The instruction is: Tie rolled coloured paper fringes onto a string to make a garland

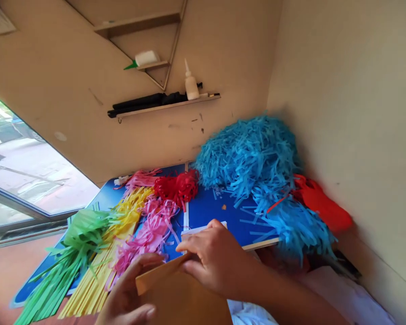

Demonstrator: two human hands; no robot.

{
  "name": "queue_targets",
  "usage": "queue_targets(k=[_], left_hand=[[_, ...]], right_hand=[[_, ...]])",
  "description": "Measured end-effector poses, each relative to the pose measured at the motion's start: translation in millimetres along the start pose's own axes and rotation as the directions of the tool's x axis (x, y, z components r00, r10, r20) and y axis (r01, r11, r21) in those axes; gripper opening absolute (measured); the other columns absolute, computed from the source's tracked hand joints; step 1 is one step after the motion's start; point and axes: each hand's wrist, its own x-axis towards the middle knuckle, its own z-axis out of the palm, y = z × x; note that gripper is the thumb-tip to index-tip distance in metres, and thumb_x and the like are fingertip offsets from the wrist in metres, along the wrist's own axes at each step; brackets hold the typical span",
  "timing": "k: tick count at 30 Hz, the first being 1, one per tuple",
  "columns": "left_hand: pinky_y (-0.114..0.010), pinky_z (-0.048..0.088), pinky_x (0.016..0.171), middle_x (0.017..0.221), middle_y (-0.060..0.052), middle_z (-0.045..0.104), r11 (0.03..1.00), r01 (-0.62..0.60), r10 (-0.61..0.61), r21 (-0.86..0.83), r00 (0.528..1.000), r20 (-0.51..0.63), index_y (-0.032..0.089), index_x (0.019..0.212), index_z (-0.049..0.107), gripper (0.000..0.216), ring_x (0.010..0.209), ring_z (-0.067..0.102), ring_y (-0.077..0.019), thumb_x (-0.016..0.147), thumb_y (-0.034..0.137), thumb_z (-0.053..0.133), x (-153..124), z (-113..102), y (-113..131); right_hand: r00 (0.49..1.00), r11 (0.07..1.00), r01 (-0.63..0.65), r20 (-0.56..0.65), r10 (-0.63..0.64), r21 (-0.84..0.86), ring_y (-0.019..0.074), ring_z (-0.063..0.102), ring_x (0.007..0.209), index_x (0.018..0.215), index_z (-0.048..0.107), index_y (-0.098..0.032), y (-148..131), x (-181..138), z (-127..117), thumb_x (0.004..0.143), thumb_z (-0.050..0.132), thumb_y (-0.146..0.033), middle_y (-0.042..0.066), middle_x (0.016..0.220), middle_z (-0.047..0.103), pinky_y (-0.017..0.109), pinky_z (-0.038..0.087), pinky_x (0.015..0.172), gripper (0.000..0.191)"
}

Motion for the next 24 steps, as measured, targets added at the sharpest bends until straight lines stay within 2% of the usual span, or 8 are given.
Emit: queue_targets(k=[1, 2, 5, 7, 10, 15, 20, 24], left_hand=[[-0.035, 0.058, 0.073, 0.098, -0.008, 0.076, 0.998, 0.038, -0.036, -0.056, 0.998, 0.047, 0.027, 0.110, 0.074, 0.069, 0.083, 0.071, -0.0280, 0.050, 0.059, 0.087, 5.0, -0.7, -1.1], [-0.036, 0.058, 0.075, 0.101, -0.010, 0.077, 0.997, 0.048, -0.045, -0.055, 0.997, 0.059, 0.026, 0.112, 0.074, 0.071, 0.086, 0.071, -0.0297, 0.051, 0.060, 0.086, 9.9, -1.4, -2.6], [-0.031, 0.057, 0.074, 0.089, -0.011, 0.079, 0.991, 0.002, 0.003, 0.137, 0.999, -0.037, 0.023, 0.090, 0.082, 0.040, 0.082, 0.072, -0.0266, 0.069, 0.056, 0.077, 22.1, 0.1, -7.6], [-0.030, 0.057, 0.073, 0.083, -0.010, 0.080, 0.982, -0.005, 0.017, 0.191, 0.998, -0.064, 0.022, 0.085, 0.082, 0.036, 0.075, 0.071, -0.0240, 0.074, 0.055, 0.073, 26.5, 4.9, -9.6], [-0.030, 0.058, 0.072, 0.081, -0.010, 0.080, 0.988, 0.019, -0.010, 0.154, 0.998, -0.056, 0.021, 0.089, 0.082, 0.040, 0.074, 0.071, -0.0235, 0.075, 0.057, 0.071, 27.2, 14.5, -9.3], [-0.029, 0.056, 0.072, 0.077, -0.009, 0.079, 0.996, 0.051, -0.039, 0.075, 0.987, -0.155, 0.020, 0.083, 0.082, 0.037, 0.074, 0.070, -0.0228, 0.071, 0.054, 0.075, 23.2, 26.1, -5.4], [-0.024, 0.054, 0.064, 0.074, -0.008, 0.077, 0.997, 0.052, -0.043, 0.057, 0.988, -0.149, 0.019, 0.081, 0.082, 0.034, 0.071, 0.069, -0.0201, 0.071, 0.051, 0.076, 23.9, 30.4, -4.6], [-0.020, 0.050, 0.055, 0.068, -0.006, 0.075, 0.994, 0.082, -0.069, 0.077, 0.985, -0.159, 0.019, 0.083, 0.082, 0.038, 0.064, 0.066, -0.0170, 0.071, 0.054, 0.075, 24.2, 28.9, -5.5]], right_hand=[[0.999, 1.000, -0.026, 0.020, 0.026, -0.001, 0.0144, 0.066, 0.087, 0.097, 0.068, -0.024, 2.4, 0.8, -0.9, 0.085, 0.071, -0.016, -0.004, 0.093, 0.075, 0.029, 0.031, 0.079, 0.014], [0.998, 0.999, -0.039, 0.041, 0.039, -0.003, 0.0147, 0.066, 0.087, 0.098, 0.069, -0.024, 4.4, 1.1, -1.6, 0.085, 0.072, -0.017, -0.004, 0.095, 0.075, 0.029, 0.031, 0.080, 0.015], [0.998, 1.000, -0.025, 0.062, 0.024, 0.015, 0.0157, 0.066, 0.090, 0.099, 0.070, -0.024, 7.1, -0.1, -1.7, 0.086, 0.073, -0.022, -0.003, 0.098, 0.075, 0.030, 0.032, 0.082, 0.014], [1.000, 0.999, 0.007, 0.007, -0.007, 0.032, 0.0153, 0.066, 0.091, 0.099, 0.070, -0.024, 7.4, -1.4, 0.2, 0.089, 0.070, -0.025, -0.002, 0.096, 0.075, 0.030, 0.032, 0.084, 0.010], [0.996, 0.998, 0.057, -0.063, -0.056, 0.012, 0.0132, 0.066, 0.089, 0.096, 0.069, -0.023, 8.2, -2.8, 3.9, 0.094, 0.064, -0.024, -0.003, 0.091, 0.075, 0.031, 0.032, 0.083, 0.005], [0.981, 0.987, 0.128, -0.132, -0.140, -0.093, 0.0123, 0.065, 0.088, 0.092, 0.067, -0.021, 9.6, -4.8, 8.3, 0.095, 0.062, -0.019, -0.003, 0.092, 0.074, 0.033, 0.031, 0.081, 0.006], [0.958, 0.970, 0.151, -0.214, -0.191, -0.192, 0.0135, 0.062, 0.088, 0.091, 0.068, -0.022, 6.2, -10.2, 14.4, 0.095, 0.058, -0.017, 0.000, 0.097, 0.071, 0.034, 0.032, 0.081, 0.012], [0.977, 0.993, 0.114, -0.179, -0.120, -0.041, 0.0165, 0.058, 0.080, 0.085, 0.070, -0.028, 11.6, -31.7, 5.1, 0.096, 0.055, -0.031, 0.000, 0.081, 0.064, 0.036, 0.039, 0.079, 0.019]])
